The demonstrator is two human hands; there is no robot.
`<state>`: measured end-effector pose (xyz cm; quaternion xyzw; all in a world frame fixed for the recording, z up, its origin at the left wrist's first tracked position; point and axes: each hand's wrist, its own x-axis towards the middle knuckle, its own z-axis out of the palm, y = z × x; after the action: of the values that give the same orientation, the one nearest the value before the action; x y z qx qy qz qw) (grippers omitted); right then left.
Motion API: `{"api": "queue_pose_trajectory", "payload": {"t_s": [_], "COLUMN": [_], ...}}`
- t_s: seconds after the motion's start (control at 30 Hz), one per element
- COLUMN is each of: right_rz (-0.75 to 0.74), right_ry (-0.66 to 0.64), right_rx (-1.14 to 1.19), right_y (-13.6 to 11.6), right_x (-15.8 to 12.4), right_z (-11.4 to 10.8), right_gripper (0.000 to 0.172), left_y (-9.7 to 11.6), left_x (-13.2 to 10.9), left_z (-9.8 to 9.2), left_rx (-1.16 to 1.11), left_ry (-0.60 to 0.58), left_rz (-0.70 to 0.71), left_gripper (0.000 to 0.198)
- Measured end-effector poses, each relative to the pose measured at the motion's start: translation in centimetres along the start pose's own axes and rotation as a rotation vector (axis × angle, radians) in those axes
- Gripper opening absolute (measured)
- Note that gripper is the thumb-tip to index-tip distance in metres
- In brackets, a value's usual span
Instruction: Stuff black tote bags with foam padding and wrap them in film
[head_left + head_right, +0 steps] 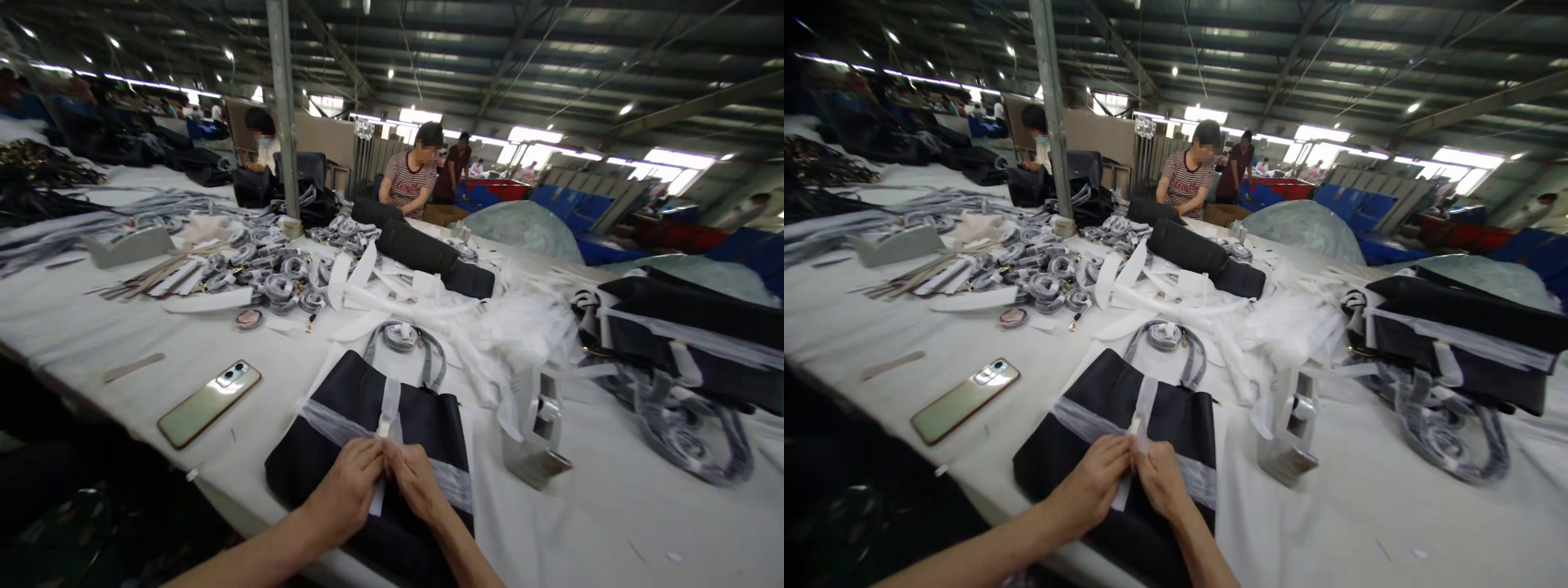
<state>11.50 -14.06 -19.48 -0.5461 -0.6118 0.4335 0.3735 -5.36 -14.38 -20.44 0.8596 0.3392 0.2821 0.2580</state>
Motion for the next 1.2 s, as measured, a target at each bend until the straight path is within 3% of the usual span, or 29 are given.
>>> {"api": "queue_pose_trajectory", "payload": {"t_s": [0.13,0.23,0.33,0.4,0.47,0.57,0.6,0.87,1.03,1.2], "right_rz": [-0.133,-0.184,-0.224,-0.257,-0.28,-0.304,-0.307,-0.215,-0.178,-0.216], "right_ry": [0.024,0.01,-0.018,-0.032,-0.04,-0.054,-0.054,0.098,0.071,0.028], "right_rx": [-0.211,-0.286,-0.434,-0.544,-0.59,-0.585,-0.572,-0.351,-0.335,-0.477], "right_y": [0.0,-0.1,-0.2,-0.3,-0.3,-0.3,-0.3,-0.5,-0.3,0.2], "right_x": [0.3,0.2,-0.1,-0.4,-0.6,-0.8,-0.8,-0.2,0.0,0.4], "right_z": [0.3,0.5,0.8,0.9,0.9,0.8,0.7,0.6,0.6,0.7], "right_gripper": [0.048,0.039,0.028,0.022,0.018,0.019,0.02,0.026,0.029,0.033], "left_y": [1.1,2.2,2.9,3.0,2.7,1.7,1.2,-2.6,-3.8,-3.9], "left_x": [0.4,0.8,1.4,1.9,2.5,3.1,3.3,3.0,2.6,2.4], "left_z": [-1.2,-1.7,-1.5,-1.2,-1.2,-2.0,-2.5,-6.6,-7.4,-7.4], "left_rx": [-0.304,-0.404,-0.34,-0.283,-0.213,-0.081,-0.053,0.12,0.208,0.277], "left_ry": [0.134,0.104,0.09,0.119,0.149,0.143,0.126,-0.013,-0.082,-0.114], "left_rz": [-0.364,-0.538,-0.561,-0.591,-0.611,-0.584,-0.568,-0.557,-0.613,-0.631], "left_gripper": [0.046,0.072,0.092,0.092,0.07,0.021,0.017,0.019,0.028,0.029]}}
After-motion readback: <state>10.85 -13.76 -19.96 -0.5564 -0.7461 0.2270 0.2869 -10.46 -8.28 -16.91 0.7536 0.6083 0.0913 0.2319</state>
